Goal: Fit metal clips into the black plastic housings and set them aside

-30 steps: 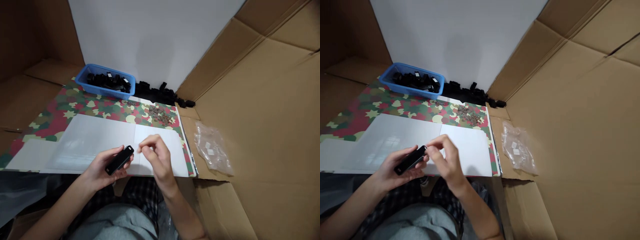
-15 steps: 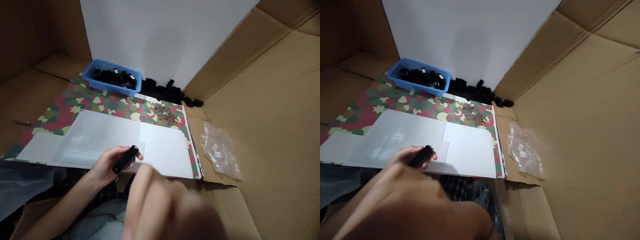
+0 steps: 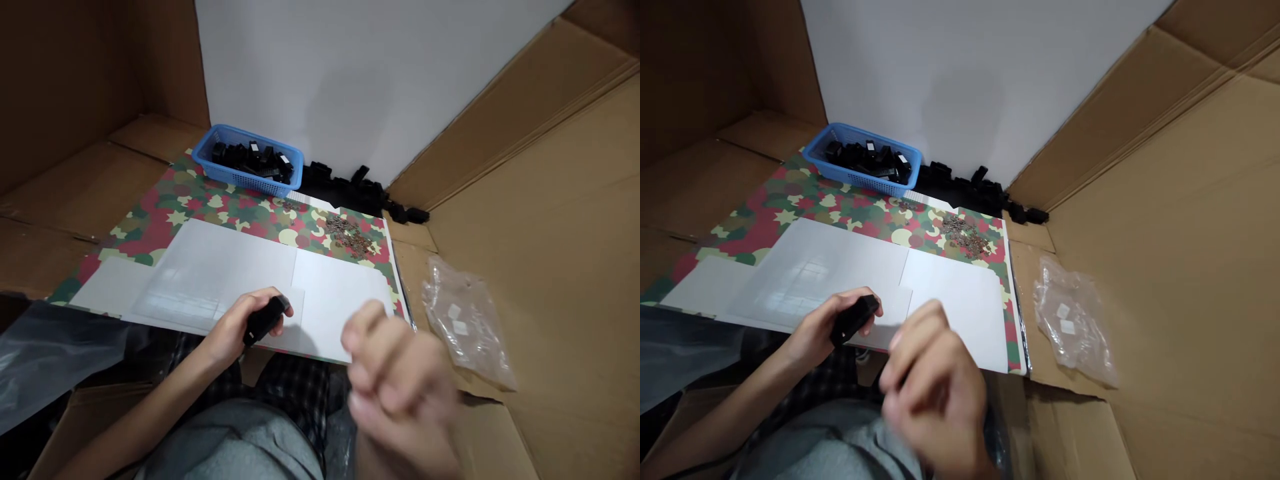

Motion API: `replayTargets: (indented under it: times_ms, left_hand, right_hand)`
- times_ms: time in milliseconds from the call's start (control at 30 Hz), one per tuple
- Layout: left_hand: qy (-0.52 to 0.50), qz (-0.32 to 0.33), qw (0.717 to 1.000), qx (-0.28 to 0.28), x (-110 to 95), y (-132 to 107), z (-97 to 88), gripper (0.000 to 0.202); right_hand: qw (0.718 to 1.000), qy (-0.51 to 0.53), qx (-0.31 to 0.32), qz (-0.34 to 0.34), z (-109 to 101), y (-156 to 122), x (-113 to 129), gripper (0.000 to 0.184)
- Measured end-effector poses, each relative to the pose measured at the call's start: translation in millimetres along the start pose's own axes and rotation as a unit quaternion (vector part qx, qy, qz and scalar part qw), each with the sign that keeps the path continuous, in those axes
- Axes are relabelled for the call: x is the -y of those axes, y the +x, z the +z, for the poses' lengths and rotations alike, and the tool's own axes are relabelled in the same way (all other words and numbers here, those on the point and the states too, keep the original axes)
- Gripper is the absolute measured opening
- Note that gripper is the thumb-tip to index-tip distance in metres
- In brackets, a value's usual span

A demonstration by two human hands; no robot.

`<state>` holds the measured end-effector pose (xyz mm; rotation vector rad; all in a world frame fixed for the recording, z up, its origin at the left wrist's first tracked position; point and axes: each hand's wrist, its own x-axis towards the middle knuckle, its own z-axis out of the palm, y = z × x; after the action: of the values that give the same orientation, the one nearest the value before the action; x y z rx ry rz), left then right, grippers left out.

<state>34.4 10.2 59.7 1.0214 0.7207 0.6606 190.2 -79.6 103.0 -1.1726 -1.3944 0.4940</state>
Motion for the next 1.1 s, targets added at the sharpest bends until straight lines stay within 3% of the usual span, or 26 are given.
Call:
replayTargets:
  times_ms: [100,267,467,1100]
  left_hand:
    - [0.09,0.015,0.995,0.041,-1,-4,1.5,0.039]
    - [0.159,0.016,0.982,0.096,-5,-10,7.1,0.025]
    - [0.187,0.019,0.978,0.088,-4,-12,10.5,0.022]
    - [0.237,0.039,0.967,0.081,-3,-16,2.4,0.031]
  right_hand:
    - [0.998,0.041,0.021,-0.034,15,10,-27,0.023]
    - [0.996,-0.037,0.075,-0.008,20,3,-51,0.021]
    - [0.995,-0.015,0.102,0.005,22,-5,-57,0.021]
    - [0.989,0.042,0.065,0.129,33,-19,-65,0.012]
